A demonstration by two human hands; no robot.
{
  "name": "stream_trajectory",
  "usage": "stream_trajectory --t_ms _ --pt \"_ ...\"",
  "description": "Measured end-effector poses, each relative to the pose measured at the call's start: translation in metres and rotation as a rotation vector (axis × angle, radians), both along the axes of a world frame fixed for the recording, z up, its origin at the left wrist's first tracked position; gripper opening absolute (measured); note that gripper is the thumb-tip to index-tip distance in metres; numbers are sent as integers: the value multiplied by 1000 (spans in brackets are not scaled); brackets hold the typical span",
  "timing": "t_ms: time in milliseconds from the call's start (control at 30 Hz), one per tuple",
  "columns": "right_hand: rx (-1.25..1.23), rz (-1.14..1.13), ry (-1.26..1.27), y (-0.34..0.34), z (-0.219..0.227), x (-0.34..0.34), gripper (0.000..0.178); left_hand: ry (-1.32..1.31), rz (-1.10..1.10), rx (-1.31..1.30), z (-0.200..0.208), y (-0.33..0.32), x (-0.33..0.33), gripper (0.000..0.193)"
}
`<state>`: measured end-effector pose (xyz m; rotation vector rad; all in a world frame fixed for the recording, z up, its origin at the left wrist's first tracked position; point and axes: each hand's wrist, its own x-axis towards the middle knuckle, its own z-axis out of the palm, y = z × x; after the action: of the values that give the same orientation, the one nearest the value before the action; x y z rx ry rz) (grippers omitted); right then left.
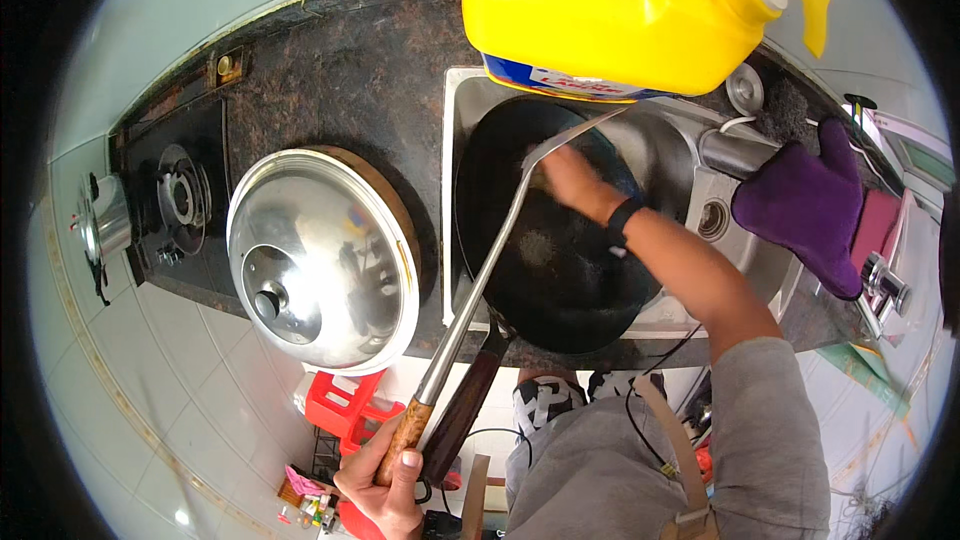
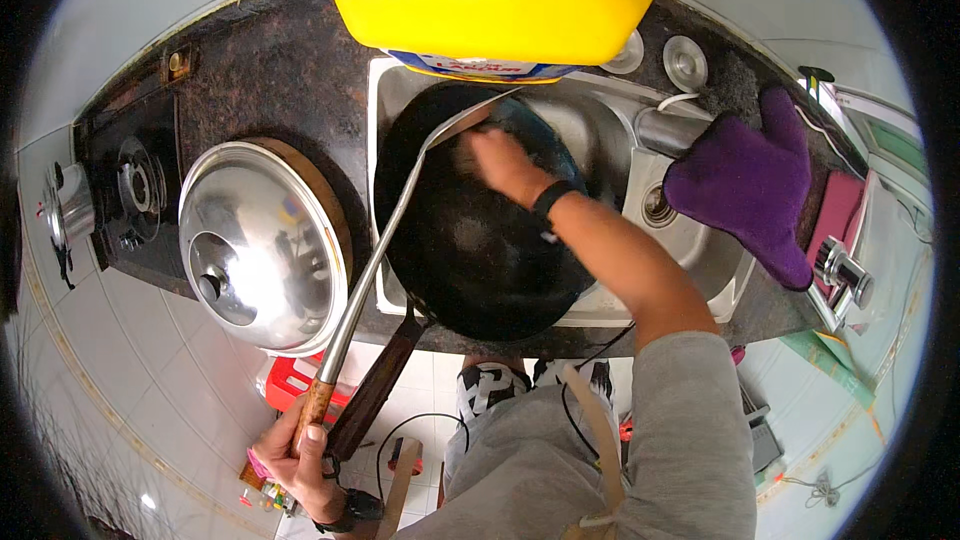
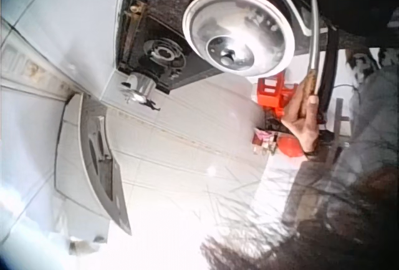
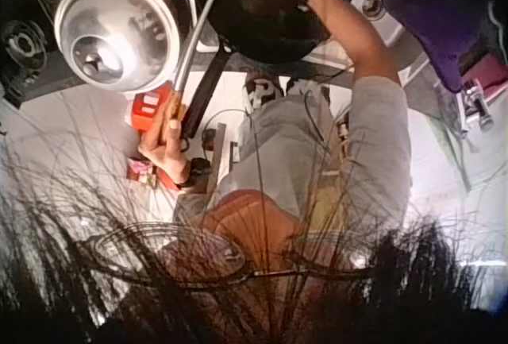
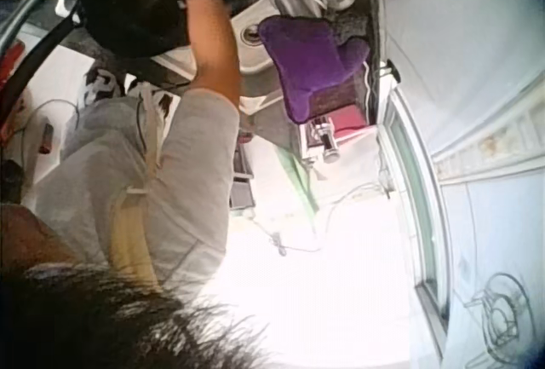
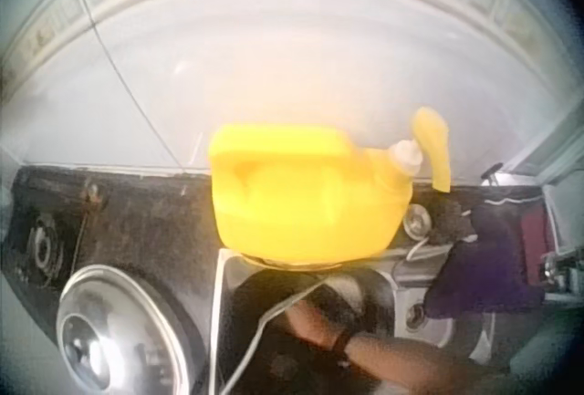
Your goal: Washing a wok in the sink and wiping down the kitchen countertop.
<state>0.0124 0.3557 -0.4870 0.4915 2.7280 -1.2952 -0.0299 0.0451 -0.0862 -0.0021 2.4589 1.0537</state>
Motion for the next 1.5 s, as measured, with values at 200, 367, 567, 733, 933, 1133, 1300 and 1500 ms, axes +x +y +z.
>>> stream_trajectory --t_ms 200,367,567,733,933,1133,1300,1500 --pt "-182 472 -275 -58 44 89 19 -31 8 -13 1 1 -4 48" --pt "-134 19 253 -70 29 -12 23 -116 39 -80 13 10 -8 44" --pt "95 617 -648 -28 77 68 23 -72 97 -107 12 2 1 43" --pt "-688 291 -224 -83 157 6 23 -52 124 -44 1 11 5 46" --pt "-507 788 -726 -45 125 89 27 -85 196 -60 4 10 5 44" --pt "741 381 -474 7 29 70 13 -151 158 -20 10 16 1 43" --pt "583 423 -604 -2 25 95 12 -124 140 -32 2 4 3 44" --pt "-519 729 -480 -70 155 32 25 -121 173 1 2 7 5 47"
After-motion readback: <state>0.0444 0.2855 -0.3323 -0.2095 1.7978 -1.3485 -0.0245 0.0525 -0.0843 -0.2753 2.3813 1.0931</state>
